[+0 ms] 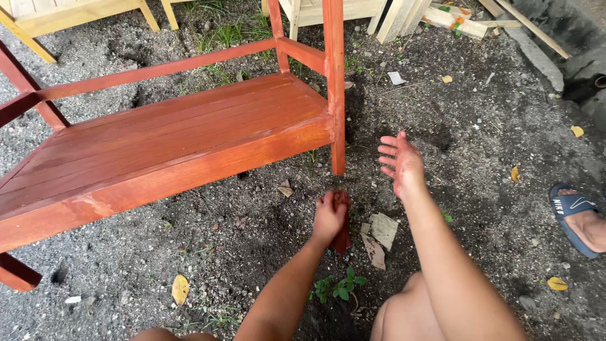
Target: The person kneels on the ground and wipes red wood stain onto wooden furniture frames using a cloth, working over the shelf boards, edges and legs. They reload the cloth with stain from a bowl and continue coating a second unfinished frame.
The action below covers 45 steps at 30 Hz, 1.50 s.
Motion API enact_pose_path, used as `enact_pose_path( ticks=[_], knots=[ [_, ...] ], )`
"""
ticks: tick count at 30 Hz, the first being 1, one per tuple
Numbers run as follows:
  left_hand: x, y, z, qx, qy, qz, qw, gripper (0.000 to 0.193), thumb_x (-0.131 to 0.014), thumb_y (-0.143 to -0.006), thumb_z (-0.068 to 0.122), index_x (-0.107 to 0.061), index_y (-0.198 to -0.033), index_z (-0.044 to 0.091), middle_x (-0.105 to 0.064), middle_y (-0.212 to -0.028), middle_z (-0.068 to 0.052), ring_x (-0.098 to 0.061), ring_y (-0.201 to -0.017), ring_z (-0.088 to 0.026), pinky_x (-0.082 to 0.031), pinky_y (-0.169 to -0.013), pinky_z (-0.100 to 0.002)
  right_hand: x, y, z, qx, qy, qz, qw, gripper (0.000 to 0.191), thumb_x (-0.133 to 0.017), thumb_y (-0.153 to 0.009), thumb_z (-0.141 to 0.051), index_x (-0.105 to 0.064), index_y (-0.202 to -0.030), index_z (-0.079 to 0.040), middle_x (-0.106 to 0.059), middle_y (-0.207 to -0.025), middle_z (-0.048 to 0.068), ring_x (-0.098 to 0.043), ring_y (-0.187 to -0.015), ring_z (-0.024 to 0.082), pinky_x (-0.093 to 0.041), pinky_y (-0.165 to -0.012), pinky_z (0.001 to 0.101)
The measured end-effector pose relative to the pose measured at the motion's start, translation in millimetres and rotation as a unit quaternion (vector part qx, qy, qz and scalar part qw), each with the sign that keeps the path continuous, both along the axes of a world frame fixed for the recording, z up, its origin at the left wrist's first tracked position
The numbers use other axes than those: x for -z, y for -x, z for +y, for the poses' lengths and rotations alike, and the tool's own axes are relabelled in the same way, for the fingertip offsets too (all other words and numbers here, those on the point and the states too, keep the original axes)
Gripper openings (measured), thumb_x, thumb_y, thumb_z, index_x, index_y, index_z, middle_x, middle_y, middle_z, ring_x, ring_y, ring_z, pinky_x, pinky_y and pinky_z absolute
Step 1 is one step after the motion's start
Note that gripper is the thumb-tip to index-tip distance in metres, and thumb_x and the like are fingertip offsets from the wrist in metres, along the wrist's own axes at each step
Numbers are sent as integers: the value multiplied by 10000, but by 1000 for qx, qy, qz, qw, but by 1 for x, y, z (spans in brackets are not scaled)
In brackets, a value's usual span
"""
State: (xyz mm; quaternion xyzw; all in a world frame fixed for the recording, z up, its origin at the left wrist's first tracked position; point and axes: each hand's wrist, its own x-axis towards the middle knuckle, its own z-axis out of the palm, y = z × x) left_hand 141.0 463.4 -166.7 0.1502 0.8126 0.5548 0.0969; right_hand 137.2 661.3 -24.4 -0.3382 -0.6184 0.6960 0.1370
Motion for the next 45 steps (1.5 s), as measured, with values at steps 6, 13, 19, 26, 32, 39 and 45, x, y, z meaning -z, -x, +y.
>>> enact_pose_path(
  ticks=[6, 13, 19, 26, 32, 39, 45],
  knots=[
    [-70, -10, 6, 55, 139, 286, 947, 591, -687, -856, 240, -505, -1416, 185, -476, -1219, -266, -599, -1041, -489, -585, -779, -542, -2, 3, 9, 48, 5, -15, 999, 540, -494, -987, -592, -689, -1145, -115, -718, -1074, 38, -619, -913, 179, -482, -750, 351],
    [-115, 39, 39, -68, 298, 348, 886, 708, -687, -817, 209, -450, -1481, 148, -479, -1236, -295, -594, -1002, -440, -596, -625, -524, 11, -4, 24, 44, 22, 6, 999, 495, -538, -980, -560, -684, -1127, -111, -719, -1077, 43, -639, -922, 185, -495, -773, 363],
    [-49, 9, 30, 3, 327, 271, 905, 643, -648, -853, 170, -435, -1459, 160, -472, -1219, -278, -598, -1006, -448, -609, -623, -503, 21, -9, 40, 50, 24, 13, 998, 471, -566, -974, -551, -686, -1117, -118, -723, -1061, 40, -630, -904, 182, -482, -764, 359],
    [-60, -23, 30, 23, 299, 118, 947, 540, -621, -870, 141, -455, -1385, 139, -435, -1282, -268, -624, -985, -466, -609, -698, -495, 22, -5, 40, 60, 34, 21, 997, 426, -585, -984, -513, -697, -1099, -119, -729, -1028, 31, -637, -881, 174, -487, -735, 346],
    [-152, 6, 57, -34, 153, 273, 949, 620, -661, -834, 154, -476, -1426, 176, -459, -1285, -275, -595, -1049, -500, -603, -664, -501, 19, -5, 35, 67, 43, 39, 996, 388, -575, -993, -487, -697, -1075, -128, -730, -1013, 23, -634, -857, 162, -490, -725, 345],
    [-140, 9, 58, -16, 282, 383, 879, 620, -671, -821, 176, -503, -1417, 152, -455, -1333, -304, -580, -1032, -432, -609, -596, -491, 19, -4, 39, 73, 50, 47, 995, 384, -564, -1000, -483, -695, -1076, -130, -725, -1009, 20, -626, -841, 157, -481, -721, 343],
    [-87, 33, 37, -30, 372, 405, 835, 545, -630, -840, 194, -540, -1377, 159, -484, -1315, -281, -586, -992, -383, -618, -571, -458, 27, -1, 42, 74, 48, 57, 994, 405, -585, -980, -498, -701, -1078, -122, -737, -1030, 40, -628, -853, 169, -490, -734, 363]
  ],
)
